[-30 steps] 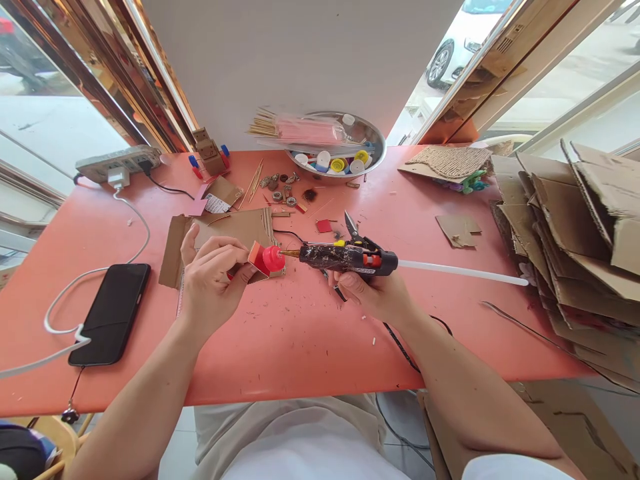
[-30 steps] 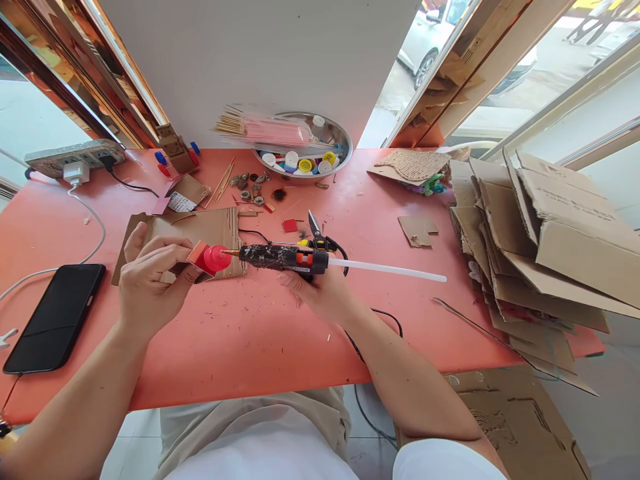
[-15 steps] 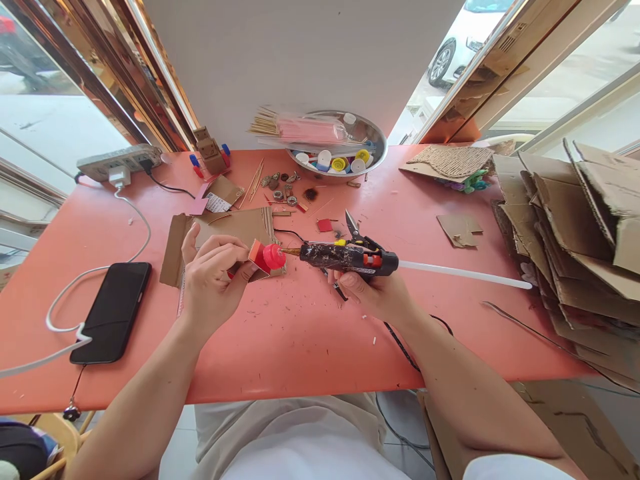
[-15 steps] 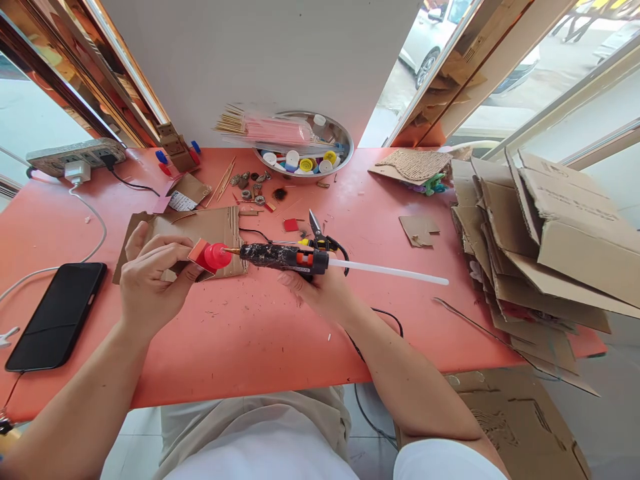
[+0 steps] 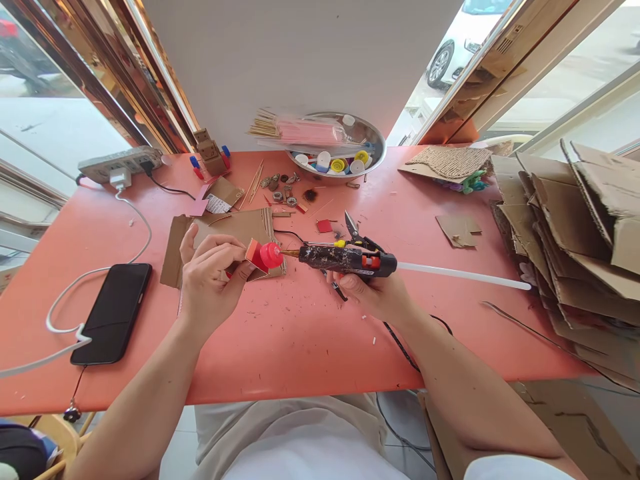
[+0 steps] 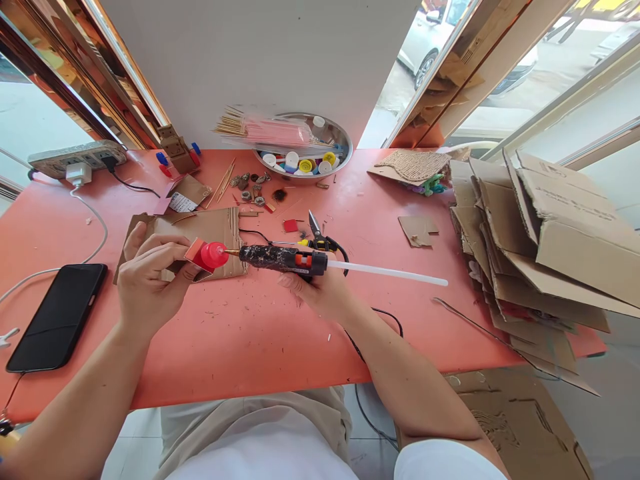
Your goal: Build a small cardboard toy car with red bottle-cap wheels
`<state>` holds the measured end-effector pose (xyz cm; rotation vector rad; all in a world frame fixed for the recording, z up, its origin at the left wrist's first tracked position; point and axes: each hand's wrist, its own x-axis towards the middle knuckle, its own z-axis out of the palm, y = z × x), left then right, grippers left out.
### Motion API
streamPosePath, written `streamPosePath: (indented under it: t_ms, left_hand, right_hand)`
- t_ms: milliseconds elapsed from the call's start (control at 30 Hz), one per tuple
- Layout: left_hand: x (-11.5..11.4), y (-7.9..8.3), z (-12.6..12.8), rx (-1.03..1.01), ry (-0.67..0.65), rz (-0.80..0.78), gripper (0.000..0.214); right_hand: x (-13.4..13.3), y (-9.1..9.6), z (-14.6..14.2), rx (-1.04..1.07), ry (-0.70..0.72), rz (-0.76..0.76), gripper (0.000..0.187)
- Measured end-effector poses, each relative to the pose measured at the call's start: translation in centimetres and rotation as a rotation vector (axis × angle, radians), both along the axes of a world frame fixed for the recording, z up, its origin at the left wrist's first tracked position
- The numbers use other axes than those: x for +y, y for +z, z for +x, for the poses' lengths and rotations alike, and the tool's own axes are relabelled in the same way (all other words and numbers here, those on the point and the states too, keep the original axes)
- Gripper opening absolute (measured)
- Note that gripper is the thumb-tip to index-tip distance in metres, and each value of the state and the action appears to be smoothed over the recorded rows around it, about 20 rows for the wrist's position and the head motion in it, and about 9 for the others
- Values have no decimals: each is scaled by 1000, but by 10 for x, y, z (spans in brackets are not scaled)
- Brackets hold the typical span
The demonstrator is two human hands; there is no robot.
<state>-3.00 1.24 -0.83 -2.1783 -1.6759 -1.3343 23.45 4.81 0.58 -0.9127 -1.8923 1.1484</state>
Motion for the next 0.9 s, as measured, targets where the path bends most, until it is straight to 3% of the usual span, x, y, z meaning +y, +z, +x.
streamPosePath:
  t_ms: [167,667,900]
  left_hand:
    - [-1,5,2,17,-12,-36,31]
    - [0,2,3,52,-65,114,28]
    - [0,3,1,46,-14,96,27]
  right_hand:
    - [0,-3,0,64,68,-36,66]
    - [3,-11,4,81,70,49,61]
    - [2,-11,1,80,85,19,61]
